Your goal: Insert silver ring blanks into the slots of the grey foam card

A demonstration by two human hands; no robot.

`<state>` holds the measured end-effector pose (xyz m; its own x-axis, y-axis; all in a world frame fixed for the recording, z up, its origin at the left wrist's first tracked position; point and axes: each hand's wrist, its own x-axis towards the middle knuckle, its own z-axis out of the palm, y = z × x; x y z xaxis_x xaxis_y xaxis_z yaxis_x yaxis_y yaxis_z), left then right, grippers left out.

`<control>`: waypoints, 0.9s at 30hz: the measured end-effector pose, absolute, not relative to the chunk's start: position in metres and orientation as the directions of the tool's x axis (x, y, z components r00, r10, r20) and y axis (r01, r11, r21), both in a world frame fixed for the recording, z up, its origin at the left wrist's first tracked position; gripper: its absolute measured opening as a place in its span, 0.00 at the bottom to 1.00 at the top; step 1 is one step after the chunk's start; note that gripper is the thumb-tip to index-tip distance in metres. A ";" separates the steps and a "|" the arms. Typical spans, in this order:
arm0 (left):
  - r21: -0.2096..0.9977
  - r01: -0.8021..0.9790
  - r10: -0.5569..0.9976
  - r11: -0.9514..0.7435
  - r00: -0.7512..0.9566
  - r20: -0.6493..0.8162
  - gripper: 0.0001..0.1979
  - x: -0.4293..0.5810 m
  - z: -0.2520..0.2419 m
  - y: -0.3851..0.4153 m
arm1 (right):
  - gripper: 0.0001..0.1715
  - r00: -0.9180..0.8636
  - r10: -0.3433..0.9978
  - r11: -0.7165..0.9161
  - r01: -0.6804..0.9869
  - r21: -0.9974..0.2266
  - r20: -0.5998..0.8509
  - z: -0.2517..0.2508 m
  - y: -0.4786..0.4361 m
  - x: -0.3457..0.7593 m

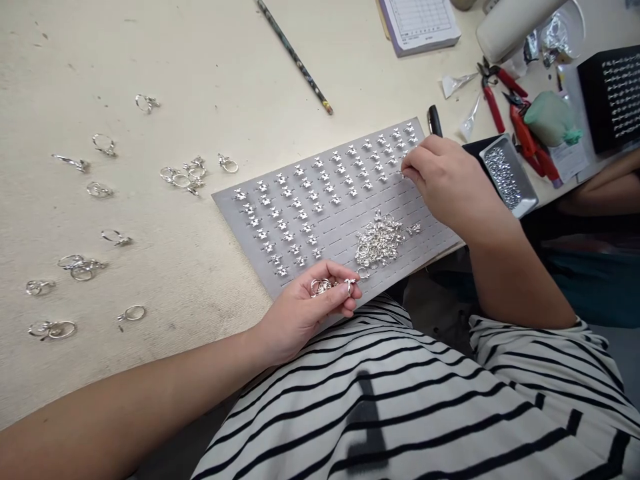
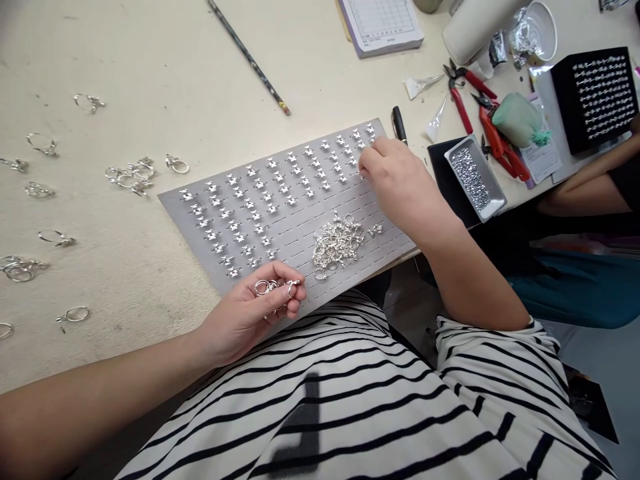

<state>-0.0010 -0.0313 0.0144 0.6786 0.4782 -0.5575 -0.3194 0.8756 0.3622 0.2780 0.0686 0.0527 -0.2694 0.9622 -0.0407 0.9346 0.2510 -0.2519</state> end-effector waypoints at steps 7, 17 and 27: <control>0.359 -0.324 0.479 0.875 0.683 -0.551 0.10 0.000 0.014 -0.031 | 0.14 -0.356 0.922 0.330 0.928 -0.172 -0.153 0.059 0.086 0.275; 0.375 -0.311 0.482 0.873 0.669 -0.565 0.12 0.000 0.015 -0.031 | 0.07 -0.302 0.942 0.286 0.951 -0.121 -0.147 0.055 0.089 0.278; 0.381 -0.316 0.490 0.869 0.661 -0.568 0.12 0.000 0.015 -0.031 | 0.07 -0.369 0.916 0.292 0.882 -0.369 -0.156 0.062 0.035 0.248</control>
<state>0.0002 -0.0315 0.0147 0.6606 0.4903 -0.5685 -0.3165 0.8686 0.3813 0.2480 0.0348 0.0621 -0.3688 0.9163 -0.1561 0.8823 0.2923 -0.3690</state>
